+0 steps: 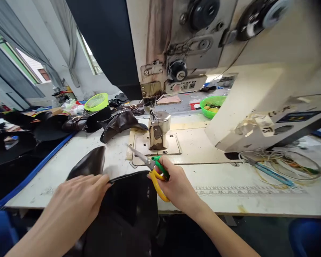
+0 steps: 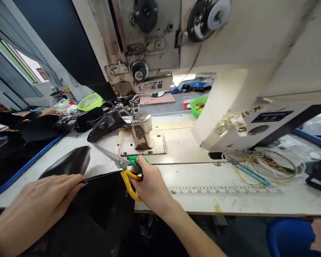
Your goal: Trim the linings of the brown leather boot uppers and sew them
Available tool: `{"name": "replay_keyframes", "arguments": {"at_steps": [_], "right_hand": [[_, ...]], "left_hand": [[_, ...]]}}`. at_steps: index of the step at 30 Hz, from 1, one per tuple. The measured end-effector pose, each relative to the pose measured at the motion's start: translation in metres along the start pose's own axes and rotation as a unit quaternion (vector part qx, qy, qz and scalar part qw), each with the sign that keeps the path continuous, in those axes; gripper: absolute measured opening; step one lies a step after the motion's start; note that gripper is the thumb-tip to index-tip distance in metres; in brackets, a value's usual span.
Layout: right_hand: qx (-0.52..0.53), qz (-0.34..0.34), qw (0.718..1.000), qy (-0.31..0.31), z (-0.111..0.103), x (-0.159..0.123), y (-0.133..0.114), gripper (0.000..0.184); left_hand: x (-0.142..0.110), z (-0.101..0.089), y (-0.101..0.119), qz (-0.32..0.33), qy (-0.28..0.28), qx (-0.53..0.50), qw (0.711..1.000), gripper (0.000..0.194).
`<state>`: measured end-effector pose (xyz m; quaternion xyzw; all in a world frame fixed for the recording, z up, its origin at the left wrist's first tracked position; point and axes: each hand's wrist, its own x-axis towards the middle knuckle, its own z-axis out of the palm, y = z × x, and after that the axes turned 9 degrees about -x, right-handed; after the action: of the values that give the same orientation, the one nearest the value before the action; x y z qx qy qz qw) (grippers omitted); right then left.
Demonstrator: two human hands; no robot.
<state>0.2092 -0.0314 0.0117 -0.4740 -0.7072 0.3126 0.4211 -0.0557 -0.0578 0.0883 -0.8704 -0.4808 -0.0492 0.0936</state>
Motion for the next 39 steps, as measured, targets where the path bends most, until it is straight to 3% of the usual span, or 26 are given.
{"name": "replay_keyframes", "arguments": {"at_steps": [4, 6, 8, 11, 13, 17, 20, 23, 25, 28, 33, 39], "right_hand": [[0.107, 0.039, 0.983, -0.142, 0.014, -0.004, -0.009, 0.024], [0.057, 0.059, 0.985, -0.151, 0.018, -0.008, -0.007, 0.023], [-0.024, 0.074, 0.987, -0.138, 0.021, -0.012, 0.0, 0.026], [-0.11, 0.106, 0.981, -0.121, 0.025, -0.016, 0.008, 0.033], [-0.16, 0.127, 0.971, -0.124, 0.028, -0.017, 0.01, 0.034], [-0.241, 0.143, 0.951, -0.133, 0.026, -0.014, 0.01, 0.032], [-0.226, 0.135, 0.955, -0.135, 0.004, -0.015, 0.02, 0.026], [-0.267, 0.047, 0.958, -0.097, -0.04, -0.026, 0.034, 0.015], [-0.359, -0.049, 0.929, -0.075, -0.071, -0.037, 0.041, 0.011], [-0.438, -0.129, 0.88, -0.129, -0.1, -0.05, 0.042, 0.011], [-0.419, -0.099, 0.872, -0.233, -0.101, -0.046, 0.039, 0.029], [-0.412, -0.086, 0.865, -0.273, -0.101, -0.033, 0.049, 0.031]], "left_hand": [[-0.05, 0.015, -0.007, 0.027, 0.071, -0.075, 0.994, 0.029], [-0.053, 0.032, -0.004, -0.006, 0.029, -0.1, 0.994, 0.028], [-0.039, 0.048, 0.003, -0.071, -0.039, -0.093, 0.992, 0.026], [-0.008, 0.064, 0.019, -0.125, -0.048, -0.098, 0.986, 0.018], [0.01, 0.069, 0.028, -0.121, -0.057, -0.192, 0.972, 0.021], [0.031, 0.081, 0.039, -0.082, -0.086, -0.377, 0.919, 0.025], [0.038, 0.095, 0.041, -0.021, -0.052, -0.431, 0.9, 0.019], [0.041, 0.106, 0.038, 0.04, -0.035, -0.437, 0.898, 0.022], [0.042, 0.109, 0.035, 0.057, -0.04, -0.476, 0.877, 0.019], [0.041, 0.111, 0.032, 0.063, -0.049, -0.53, 0.844, 0.022], [0.038, 0.112, 0.033, 0.047, -0.064, -0.523, 0.849, 0.016], [0.04, 0.111, 0.034, 0.022, -0.092, -0.534, 0.84, 0.013]]}}
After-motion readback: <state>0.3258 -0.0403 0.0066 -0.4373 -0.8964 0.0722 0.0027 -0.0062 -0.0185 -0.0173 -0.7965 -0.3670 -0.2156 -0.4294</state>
